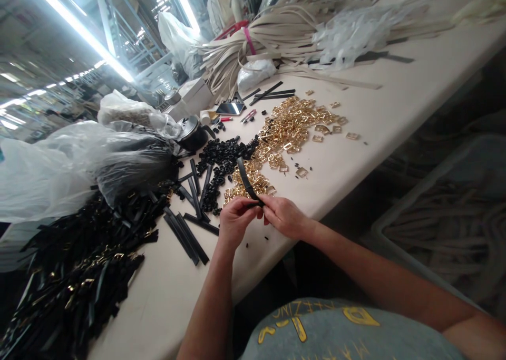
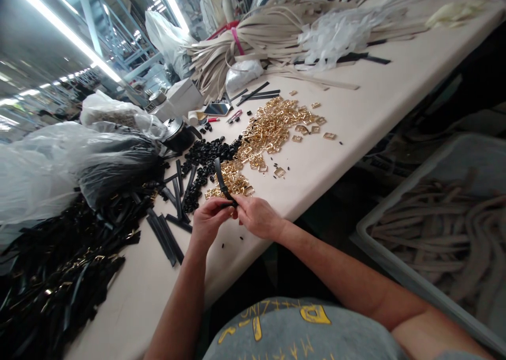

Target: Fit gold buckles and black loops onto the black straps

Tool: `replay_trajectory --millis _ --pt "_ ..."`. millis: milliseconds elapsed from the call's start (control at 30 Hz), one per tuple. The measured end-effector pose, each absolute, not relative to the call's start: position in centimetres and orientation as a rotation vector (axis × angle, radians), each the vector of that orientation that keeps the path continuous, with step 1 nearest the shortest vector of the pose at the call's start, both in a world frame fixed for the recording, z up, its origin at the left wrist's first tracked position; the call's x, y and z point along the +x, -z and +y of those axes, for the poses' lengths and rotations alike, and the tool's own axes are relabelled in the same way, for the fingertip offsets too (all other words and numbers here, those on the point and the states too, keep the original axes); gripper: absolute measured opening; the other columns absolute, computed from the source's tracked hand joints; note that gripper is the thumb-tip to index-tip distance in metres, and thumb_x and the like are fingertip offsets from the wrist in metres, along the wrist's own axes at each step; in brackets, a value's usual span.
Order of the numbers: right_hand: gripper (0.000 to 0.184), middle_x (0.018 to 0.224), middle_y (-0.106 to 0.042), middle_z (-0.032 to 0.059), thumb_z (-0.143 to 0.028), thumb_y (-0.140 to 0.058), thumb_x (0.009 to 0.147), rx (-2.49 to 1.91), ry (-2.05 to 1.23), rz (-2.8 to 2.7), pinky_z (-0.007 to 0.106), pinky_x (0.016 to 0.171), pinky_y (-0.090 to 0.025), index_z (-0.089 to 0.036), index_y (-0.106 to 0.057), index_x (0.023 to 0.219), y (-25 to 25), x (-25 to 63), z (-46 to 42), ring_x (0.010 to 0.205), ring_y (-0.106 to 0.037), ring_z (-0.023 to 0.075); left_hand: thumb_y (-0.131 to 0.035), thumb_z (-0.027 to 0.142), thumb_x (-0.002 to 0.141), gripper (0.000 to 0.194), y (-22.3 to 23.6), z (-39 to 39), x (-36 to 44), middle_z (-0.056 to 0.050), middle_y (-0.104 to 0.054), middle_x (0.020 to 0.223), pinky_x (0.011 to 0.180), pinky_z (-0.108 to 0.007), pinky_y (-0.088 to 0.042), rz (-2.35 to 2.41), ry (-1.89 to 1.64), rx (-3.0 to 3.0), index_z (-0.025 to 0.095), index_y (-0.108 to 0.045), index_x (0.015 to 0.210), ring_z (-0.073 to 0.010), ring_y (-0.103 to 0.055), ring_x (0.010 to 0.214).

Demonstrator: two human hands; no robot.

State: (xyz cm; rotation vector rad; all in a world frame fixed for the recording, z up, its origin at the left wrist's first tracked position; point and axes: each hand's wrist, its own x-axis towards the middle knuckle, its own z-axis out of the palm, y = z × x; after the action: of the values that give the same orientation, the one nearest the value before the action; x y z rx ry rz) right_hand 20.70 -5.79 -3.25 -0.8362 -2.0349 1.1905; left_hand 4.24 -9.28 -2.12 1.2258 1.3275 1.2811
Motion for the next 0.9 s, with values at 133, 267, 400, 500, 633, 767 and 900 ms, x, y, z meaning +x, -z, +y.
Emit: replay_trajectory --millis 133,267,400,500,633,767,900 --pt "0.014 0.074 -0.062 0.0017 -0.024 -0.052 0.088 -0.829 -1.115 -2.057 0.026 0.062 -0.042 -0.017 -0.057 0.098 3.0 20.9 -5.8 0.064 -0.058 0.0154 -0.078 0.024 0.069 0.011 2.3 -9.3 4.4 -0.003 -0.066 0.080 0.068 -0.026 -0.053 1.421 -1.287 1.323 0.018 -0.074 0.078 -0.0133 -0.063 0.071" --pt "0.020 0.073 -0.061 0.0012 -0.035 -0.050 0.093 -0.815 -1.228 -1.945 0.024 0.058 -0.044 -0.017 -0.058 0.097 3.5 20.7 -5.6 0.058 -0.058 0.0127 -0.079 0.029 0.068 0.022 2.2 -9.5 4.7 -0.002 -0.069 0.077 0.068 -0.029 -0.054 1.351 -1.273 1.185 0.018 -0.070 0.086 -0.0142 -0.064 0.068" --pt "0.019 0.077 -0.063 0.0013 -0.031 -0.047 0.095 -0.776 -1.355 -1.817 0.021 0.056 -0.046 -0.016 -0.059 0.095 4.1 20.4 -5.5 0.055 -0.059 0.0096 -0.081 0.035 0.067 0.030 2.0 -9.6 5.1 0.000 -0.067 0.068 0.062 -0.027 -0.053 1.303 -1.316 1.029 0.017 -0.063 0.082 -0.0130 -0.063 0.059" --pt "0.021 0.075 -0.063 0.0017 -0.032 -0.046 0.095 -0.782 -1.375 -1.781 0.020 0.053 -0.047 -0.016 -0.058 0.089 4.2 20.4 -5.5 0.054 -0.059 0.0093 -0.082 0.036 0.066 0.032 2.1 -9.6 5.3 0.000 -0.067 0.064 0.060 -0.025 -0.052 1.300 -1.342 0.992 0.016 -0.059 0.078 -0.0123 -0.063 0.056" --pt "0.022 0.070 -0.062 0.0007 -0.034 -0.047 0.094 -0.762 -1.393 -1.707 0.020 0.051 -0.047 -0.016 -0.058 0.087 4.1 20.5 -5.5 0.054 -0.060 0.0099 -0.082 0.038 0.067 0.035 2.3 -9.4 5.1 -0.002 -0.068 0.066 0.057 -0.022 -0.052 1.277 -1.380 0.864 0.015 -0.058 0.074 -0.0116 -0.064 0.057" --pt "0.022 0.064 -0.061 -0.0010 -0.034 -0.048 0.092 -0.750 -1.441 -1.701 0.019 0.049 -0.045 -0.016 -0.060 0.086 3.9 20.7 -5.6 0.050 -0.056 0.0093 -0.084 0.041 0.063 0.039 2.4 -8.8 4.7 0.000 -0.068 0.069 0.051 -0.014 -0.048 1.224 -1.489 0.658 0.015 -0.063 0.082 -0.0061 -0.061 0.053" --pt "0.021 0.057 -0.058 -0.0028 -0.031 -0.049 0.090 -0.806 -1.399 -1.758 0.018 0.047 -0.039 -0.016 -0.059 0.078 3.5 20.8 -5.8 0.045 -0.050 0.0081 -0.088 0.036 0.057 0.038 2.3 -8.6 4.7 0.003 -0.064 0.063 0.050 -0.013 -0.047 1.156 -1.519 0.560 0.014 -0.064 0.077 -0.0036 -0.055 0.048"
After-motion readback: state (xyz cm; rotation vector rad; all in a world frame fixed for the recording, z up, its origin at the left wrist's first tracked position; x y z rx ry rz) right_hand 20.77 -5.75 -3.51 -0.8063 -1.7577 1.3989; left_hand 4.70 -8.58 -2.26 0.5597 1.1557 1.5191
